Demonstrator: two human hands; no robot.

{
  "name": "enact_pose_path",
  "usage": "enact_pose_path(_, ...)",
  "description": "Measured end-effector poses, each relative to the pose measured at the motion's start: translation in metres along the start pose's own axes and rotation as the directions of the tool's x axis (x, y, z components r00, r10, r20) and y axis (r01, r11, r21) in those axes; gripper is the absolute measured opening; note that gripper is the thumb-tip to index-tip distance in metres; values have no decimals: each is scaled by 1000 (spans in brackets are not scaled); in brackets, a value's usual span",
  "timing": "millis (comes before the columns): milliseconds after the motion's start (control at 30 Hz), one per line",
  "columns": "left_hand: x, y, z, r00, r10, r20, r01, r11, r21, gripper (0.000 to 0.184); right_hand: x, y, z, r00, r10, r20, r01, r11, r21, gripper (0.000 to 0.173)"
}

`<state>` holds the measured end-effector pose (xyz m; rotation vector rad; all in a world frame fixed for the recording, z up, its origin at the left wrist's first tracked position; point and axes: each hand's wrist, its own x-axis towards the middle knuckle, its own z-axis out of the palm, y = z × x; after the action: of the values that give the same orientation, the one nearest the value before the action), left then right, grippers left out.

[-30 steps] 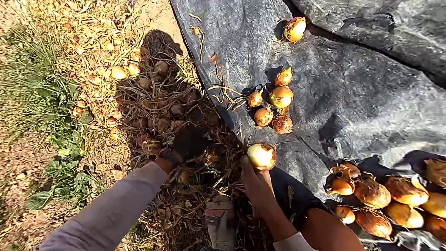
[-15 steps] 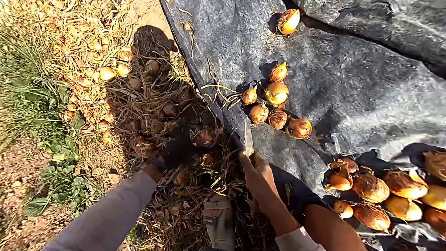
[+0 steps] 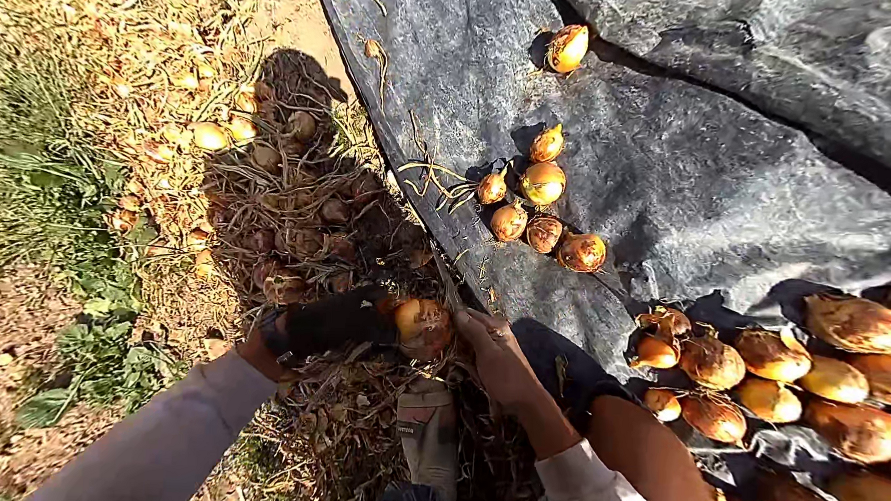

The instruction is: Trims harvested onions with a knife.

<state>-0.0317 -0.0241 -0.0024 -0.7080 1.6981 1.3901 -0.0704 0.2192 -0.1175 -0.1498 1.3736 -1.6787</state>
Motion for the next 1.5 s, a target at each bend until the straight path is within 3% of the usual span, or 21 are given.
enact_pose_path(33,5,-4,0,1000,10,10,-9,998,-54,8,0,-1,0,1000,22,-14,-22,1000,22,44)
enact_pose_path(67,10,-6,-1,1000,6,28,-5,999,-47,10,0,-2,0,998,47,-29,-46,998,37,44)
enact_pose_path(133,20,-10,-7,1000,13,-4,-13,992,128,26,1,-4,-2,996,80,-31,-80,997,13,48)
enact_pose_path(233,27,-5,-20,966,130,-225,-31,917,398,31,7,8,-3,996,86,13,-85,992,-94,54)
enact_pose_path(333,23,9,-21,852,322,-413,-67,849,524,31,11,21,0,981,178,-79,-186,978,-100,59)
enact_pose_path(400,16,17,-9,778,505,-374,-173,744,646,26,12,20,-1,953,273,-132,-288,951,-113,62)
enact_pose_path(500,11,8,9,721,678,-147,-328,519,789,21,7,17,1,942,335,-28,-336,934,-120,59)
enact_pose_path(567,19,-7,24,773,634,27,-333,369,868,12,3,15,12,969,233,-77,-237,971,-41,48)
enact_pose_path(600,24,-13,34,799,598,64,-332,351,875,9,2,15,16,977,165,-134,-172,984,-45,45)
enact_pose_path(667,31,-17,42,860,508,35,-265,387,883,11,3,14,19,982,65,-176,-97,978,-182,43)
enact_pose_path(733,38,-12,29,902,409,-138,-67,450,891,19,3,14,19,975,56,-217,-106,968,-228,45)
enact_pose_path(800,51,-10,-2,881,300,-366,179,504,845,35,5,13,9,940,70,-334,-122,983,-135,51)
enact_pose_path(867,66,-24,-38,839,211,-502,347,502,792,39,10,12,-5,884,79,-461,-75,997,27,51)
enact_pose_path(967,81,-104,-67,826,156,-541,429,449,784,41,12,12,-20,850,87,-519,-51,995,83,57)
enact_pose_path(1033,81,-142,-71,836,-78,-544,509,480,714,40,12,12,-17,864,87,-496,-82,996,31,59)
enact_pose_path(1100,85,-149,-72,825,-222,-520,560,448,697,42,13,16,-9,891,97,-444,-137,989,-59,58)
enact_pose_path(1200,85,-109,-62,881,-85,-465,454,430,781,35,14,17,-3,903,98,-419,-185,967,-174,49)
enact_pose_path(1300,63,-83,-51,892,70,-447,297,654,696,38,14,15,-3,907,139,-398,-231,954,-193,54)
enact_pose_path(1400,26,-45,-21,891,193,-412,-33,930,365,24,11,12,3,936,211,-281,-260,954,-150,61)
enact_pose_path(1500,10,-13,10,926,291,-241,-316,946,-70,21,2,5,12,986,109,-129,-109,994,4,56)
